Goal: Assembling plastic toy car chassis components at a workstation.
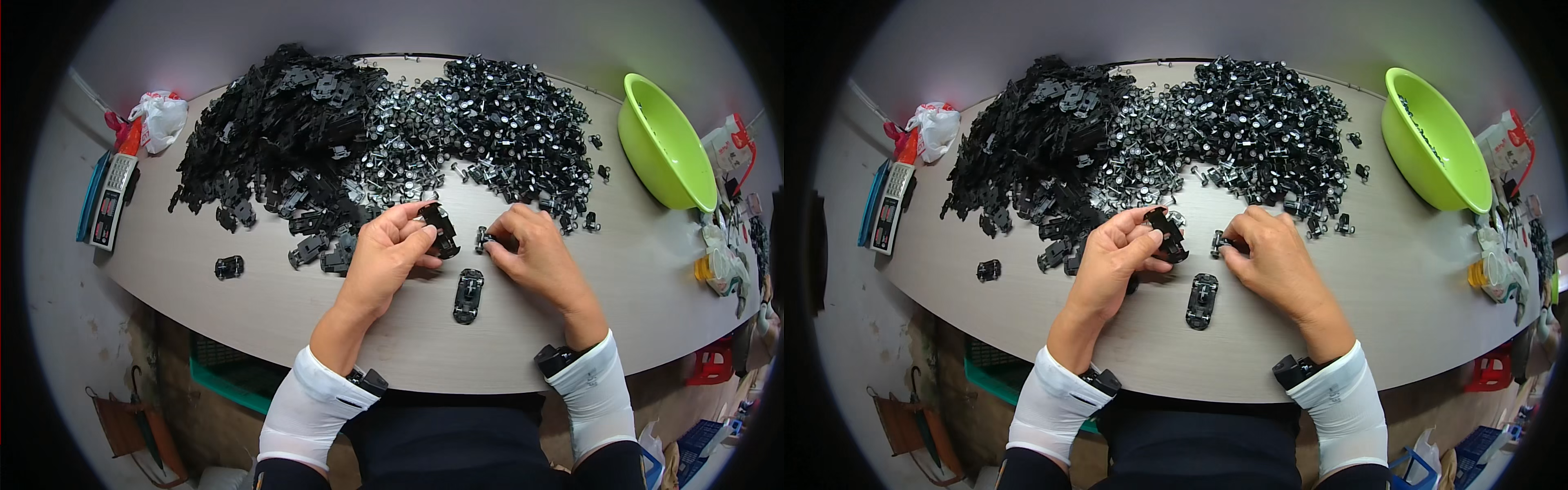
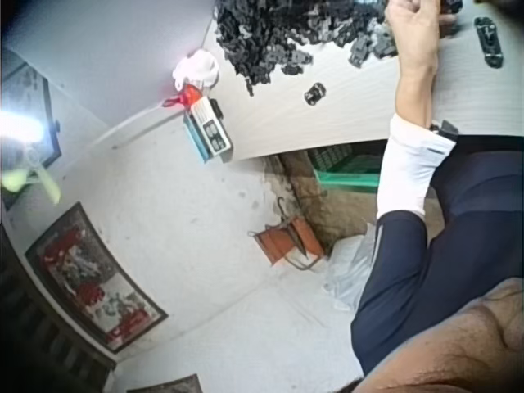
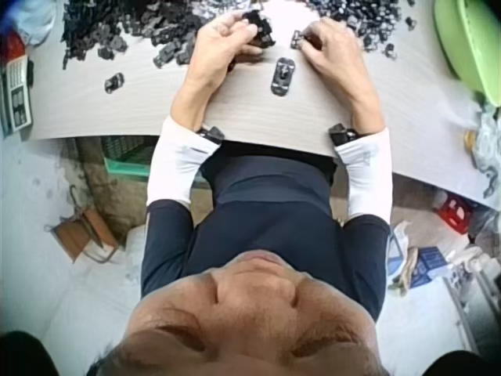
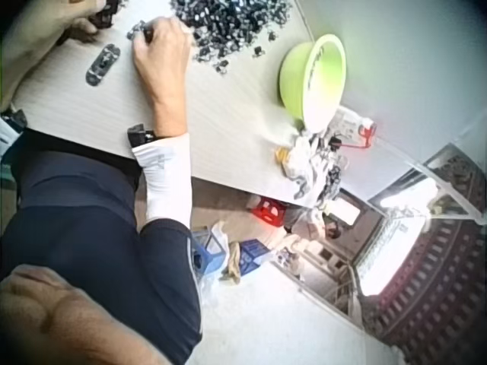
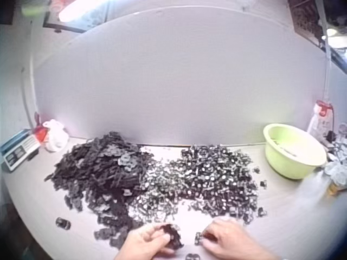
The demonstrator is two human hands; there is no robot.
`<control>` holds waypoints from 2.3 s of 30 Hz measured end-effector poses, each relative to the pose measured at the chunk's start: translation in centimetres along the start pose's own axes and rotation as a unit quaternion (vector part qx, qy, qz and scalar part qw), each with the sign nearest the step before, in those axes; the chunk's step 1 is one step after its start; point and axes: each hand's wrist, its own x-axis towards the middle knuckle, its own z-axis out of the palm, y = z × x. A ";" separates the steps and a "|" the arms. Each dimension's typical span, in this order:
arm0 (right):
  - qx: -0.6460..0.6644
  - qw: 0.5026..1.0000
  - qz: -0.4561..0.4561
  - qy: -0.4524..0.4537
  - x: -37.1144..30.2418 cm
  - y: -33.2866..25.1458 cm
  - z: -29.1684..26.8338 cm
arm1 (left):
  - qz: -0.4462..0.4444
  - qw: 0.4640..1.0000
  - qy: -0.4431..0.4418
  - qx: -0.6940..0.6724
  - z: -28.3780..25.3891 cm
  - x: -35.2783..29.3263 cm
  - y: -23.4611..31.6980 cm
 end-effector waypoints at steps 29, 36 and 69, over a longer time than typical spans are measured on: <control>0.220 0.972 -0.062 0.051 0.3 -3.6 1.6 | 0.009 0.999 -0.034 -0.035 1.2 0.0 -1.7; 0.072 0.991 0.054 0.102 0.8 1.3 -1.3 | 0.135 0.985 0.103 -0.037 0.1 0.1 -0.2; -0.070 0.996 -0.015 0.060 1.3 -0.4 -0.4 | 0.081 0.993 0.075 -0.051 0.2 -0.2 0.5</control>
